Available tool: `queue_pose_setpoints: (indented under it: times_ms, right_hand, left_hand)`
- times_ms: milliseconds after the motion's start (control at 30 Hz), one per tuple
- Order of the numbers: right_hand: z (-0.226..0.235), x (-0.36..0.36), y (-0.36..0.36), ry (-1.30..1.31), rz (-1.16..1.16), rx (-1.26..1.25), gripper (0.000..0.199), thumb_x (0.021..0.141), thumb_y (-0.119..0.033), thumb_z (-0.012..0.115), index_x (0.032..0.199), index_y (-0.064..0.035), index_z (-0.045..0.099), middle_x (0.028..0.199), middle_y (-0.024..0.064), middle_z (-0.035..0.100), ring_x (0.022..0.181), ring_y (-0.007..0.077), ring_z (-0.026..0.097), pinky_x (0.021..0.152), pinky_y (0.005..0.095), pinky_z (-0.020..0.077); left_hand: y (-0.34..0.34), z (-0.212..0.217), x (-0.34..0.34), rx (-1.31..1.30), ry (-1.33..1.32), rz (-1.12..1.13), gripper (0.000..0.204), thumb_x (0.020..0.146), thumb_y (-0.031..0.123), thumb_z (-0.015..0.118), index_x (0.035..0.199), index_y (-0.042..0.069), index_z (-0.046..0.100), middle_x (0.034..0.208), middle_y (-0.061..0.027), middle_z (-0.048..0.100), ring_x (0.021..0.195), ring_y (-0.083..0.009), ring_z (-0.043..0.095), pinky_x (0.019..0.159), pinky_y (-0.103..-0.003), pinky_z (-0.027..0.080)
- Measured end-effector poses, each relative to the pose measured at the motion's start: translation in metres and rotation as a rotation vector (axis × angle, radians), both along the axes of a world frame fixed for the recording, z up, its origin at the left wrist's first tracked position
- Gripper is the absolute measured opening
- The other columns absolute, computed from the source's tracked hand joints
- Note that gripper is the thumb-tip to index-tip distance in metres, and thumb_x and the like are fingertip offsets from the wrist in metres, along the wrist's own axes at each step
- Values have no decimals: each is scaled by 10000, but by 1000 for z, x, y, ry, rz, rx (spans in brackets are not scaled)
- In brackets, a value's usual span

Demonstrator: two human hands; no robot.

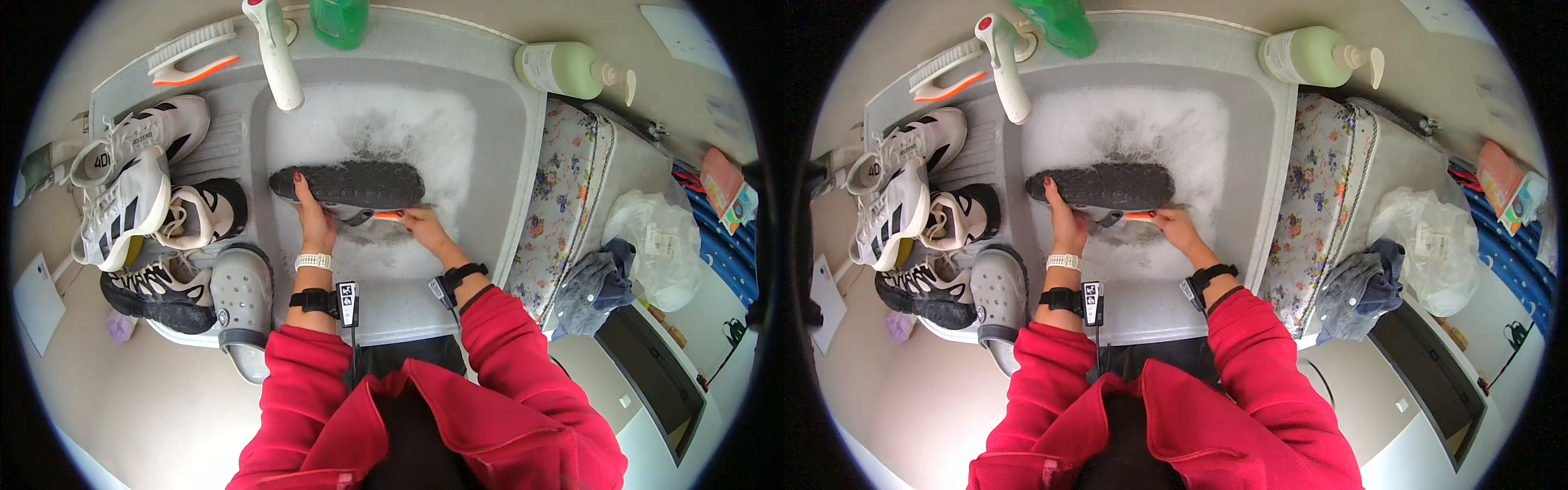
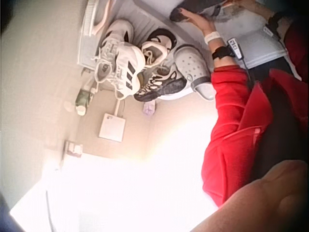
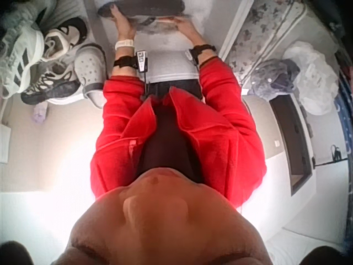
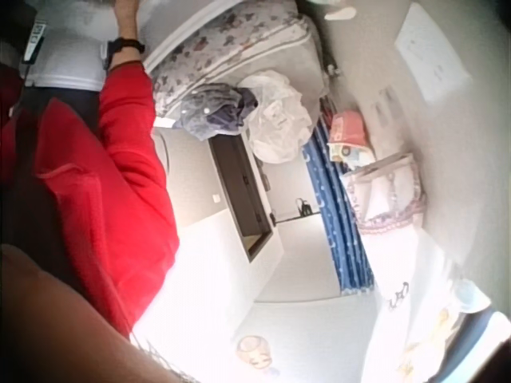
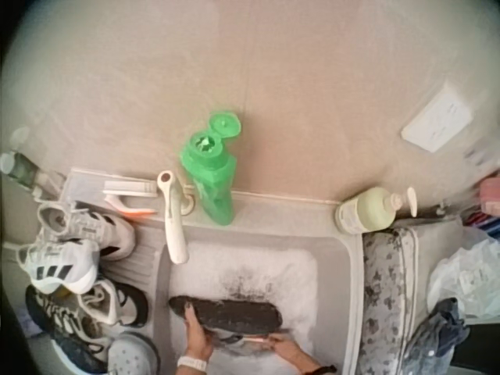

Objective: The person scrubs several pairs of shoes and sandals in a sink filled with soapy water using an orange brush. They scrub the soles and uppers of each item, rinse them under running water, and place them on the sink's draining board. The person handles crocs, sneakers, and sandals one at a time.

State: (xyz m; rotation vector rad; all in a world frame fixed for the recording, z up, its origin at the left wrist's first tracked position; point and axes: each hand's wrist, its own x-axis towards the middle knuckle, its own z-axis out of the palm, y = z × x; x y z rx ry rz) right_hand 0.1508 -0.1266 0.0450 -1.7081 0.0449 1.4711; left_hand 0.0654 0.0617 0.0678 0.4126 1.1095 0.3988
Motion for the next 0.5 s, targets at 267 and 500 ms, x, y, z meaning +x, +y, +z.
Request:
queue_pose_setpoints:
  times_ms: [267,500]
  right_hand:
    - [-27,-31,-6,50,-134,126,181,891,-129,721,1050,-50,689,917,-8,662,790,111,575,720,251,458]
    - [-11,-26,13,-358,-113,89,321,858,-43,682,1176,-9,654,1144,56,686,1040,204,618,926,343,474]
  left_hand:
    - [1,10,-1,-38,61,-20,809,897,609,623,1436,63,364,1393,-63,481,1260,-205,482,1079,-354,373]
    - [3,6,1,-28,74,-8,791,876,630,637,1398,86,399,1327,-38,533,1199,-180,527,1011,-322,420]
